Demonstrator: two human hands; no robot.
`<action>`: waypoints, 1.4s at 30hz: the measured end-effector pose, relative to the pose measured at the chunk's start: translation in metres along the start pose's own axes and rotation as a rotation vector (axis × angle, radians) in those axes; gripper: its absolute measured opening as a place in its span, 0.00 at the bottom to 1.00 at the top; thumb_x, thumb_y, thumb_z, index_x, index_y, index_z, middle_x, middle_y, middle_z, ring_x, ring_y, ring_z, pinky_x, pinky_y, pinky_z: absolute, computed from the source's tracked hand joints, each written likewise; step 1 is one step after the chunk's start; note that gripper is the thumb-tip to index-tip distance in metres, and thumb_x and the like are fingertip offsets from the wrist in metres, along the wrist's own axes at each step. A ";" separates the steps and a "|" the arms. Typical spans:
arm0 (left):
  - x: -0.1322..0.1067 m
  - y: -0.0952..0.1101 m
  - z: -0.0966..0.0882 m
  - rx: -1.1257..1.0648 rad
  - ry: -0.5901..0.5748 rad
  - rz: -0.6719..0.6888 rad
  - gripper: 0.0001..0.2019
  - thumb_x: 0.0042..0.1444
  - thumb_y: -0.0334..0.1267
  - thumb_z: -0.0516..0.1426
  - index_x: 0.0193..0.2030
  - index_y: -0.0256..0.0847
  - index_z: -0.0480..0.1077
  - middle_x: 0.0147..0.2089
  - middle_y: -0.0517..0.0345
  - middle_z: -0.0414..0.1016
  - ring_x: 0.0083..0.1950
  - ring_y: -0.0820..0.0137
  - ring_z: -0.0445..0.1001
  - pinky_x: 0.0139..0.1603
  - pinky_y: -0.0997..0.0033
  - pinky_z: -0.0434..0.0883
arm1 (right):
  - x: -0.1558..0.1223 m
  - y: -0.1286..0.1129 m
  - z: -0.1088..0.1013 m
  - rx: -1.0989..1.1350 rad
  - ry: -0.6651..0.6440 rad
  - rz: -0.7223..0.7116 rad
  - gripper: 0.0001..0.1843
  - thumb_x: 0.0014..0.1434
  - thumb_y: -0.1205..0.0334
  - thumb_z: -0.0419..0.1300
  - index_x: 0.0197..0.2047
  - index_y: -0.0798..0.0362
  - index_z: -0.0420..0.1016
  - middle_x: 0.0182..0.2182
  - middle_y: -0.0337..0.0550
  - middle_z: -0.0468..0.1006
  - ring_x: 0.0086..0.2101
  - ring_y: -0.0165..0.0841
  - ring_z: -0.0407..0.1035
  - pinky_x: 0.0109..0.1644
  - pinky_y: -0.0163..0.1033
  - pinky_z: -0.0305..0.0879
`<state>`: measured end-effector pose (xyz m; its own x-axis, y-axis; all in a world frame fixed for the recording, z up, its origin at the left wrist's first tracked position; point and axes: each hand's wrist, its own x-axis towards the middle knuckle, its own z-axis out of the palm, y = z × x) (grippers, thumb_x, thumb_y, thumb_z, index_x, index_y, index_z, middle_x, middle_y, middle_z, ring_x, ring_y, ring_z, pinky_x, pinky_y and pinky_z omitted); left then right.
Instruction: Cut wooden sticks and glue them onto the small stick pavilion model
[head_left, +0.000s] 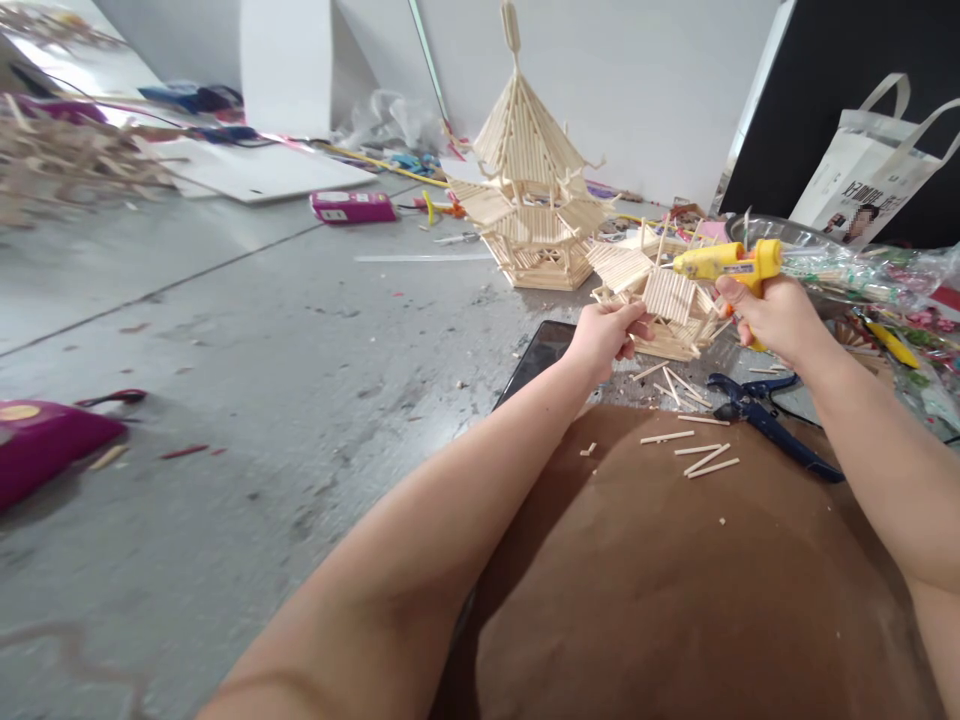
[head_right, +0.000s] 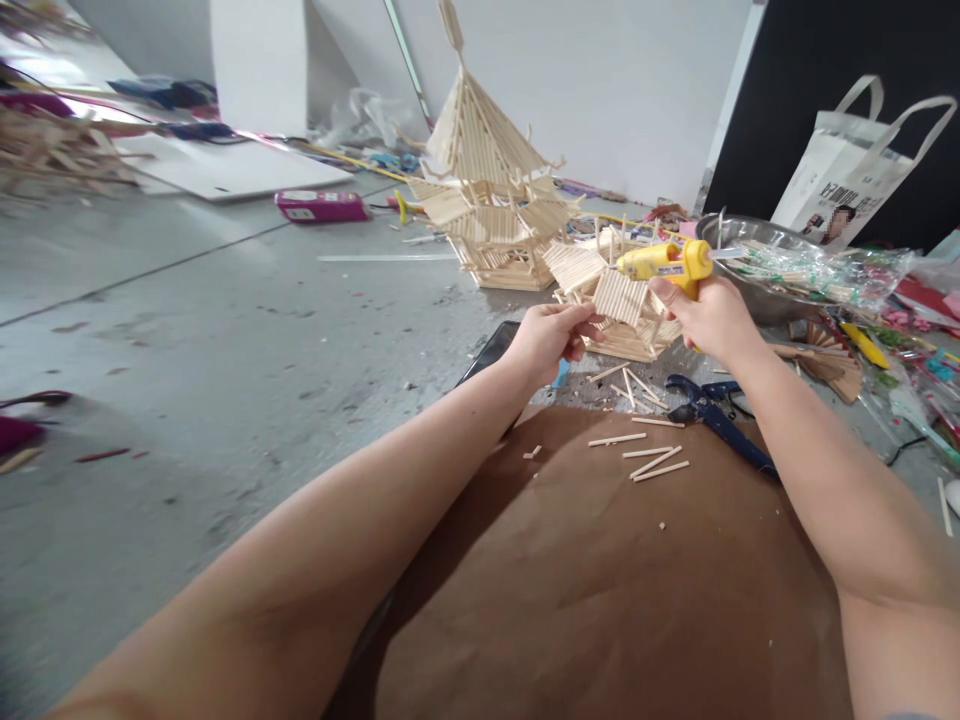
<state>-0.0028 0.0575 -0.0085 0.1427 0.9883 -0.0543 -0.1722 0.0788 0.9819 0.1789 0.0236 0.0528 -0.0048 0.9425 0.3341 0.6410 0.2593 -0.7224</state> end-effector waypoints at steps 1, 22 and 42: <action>0.000 0.000 0.000 0.014 0.005 -0.004 0.10 0.48 0.40 0.54 0.26 0.33 0.69 0.18 0.57 0.70 0.10 0.81 0.55 0.13 0.76 0.46 | -0.004 0.000 -0.004 0.050 0.004 0.020 0.21 0.49 0.41 0.54 0.29 0.52 0.67 0.22 0.40 0.70 0.14 0.23 0.58 0.17 0.34 0.55; -0.050 0.020 0.026 1.093 -0.452 0.380 0.05 0.40 0.33 0.56 0.17 0.40 0.67 0.18 0.61 0.65 0.23 0.75 0.61 0.27 0.74 0.55 | -0.075 0.061 -0.046 0.676 -0.113 0.230 0.19 0.47 0.43 0.57 0.30 0.51 0.68 0.28 0.42 0.75 0.15 0.24 0.61 0.19 0.33 0.59; -0.061 0.012 0.032 1.742 -0.899 0.281 0.12 0.46 0.30 0.48 0.33 0.37 0.73 0.36 0.47 0.75 0.35 0.63 0.72 0.33 0.66 0.66 | -0.064 0.092 -0.079 0.526 0.196 0.371 0.24 0.43 0.44 0.62 0.32 0.57 0.67 0.24 0.41 0.72 0.13 0.25 0.61 0.16 0.35 0.63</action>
<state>0.0179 -0.0060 0.0126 0.7473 0.5645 -0.3505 0.6193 -0.7829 0.0593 0.2986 -0.0292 0.0126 0.3148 0.9462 0.0745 0.1142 0.0402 -0.9926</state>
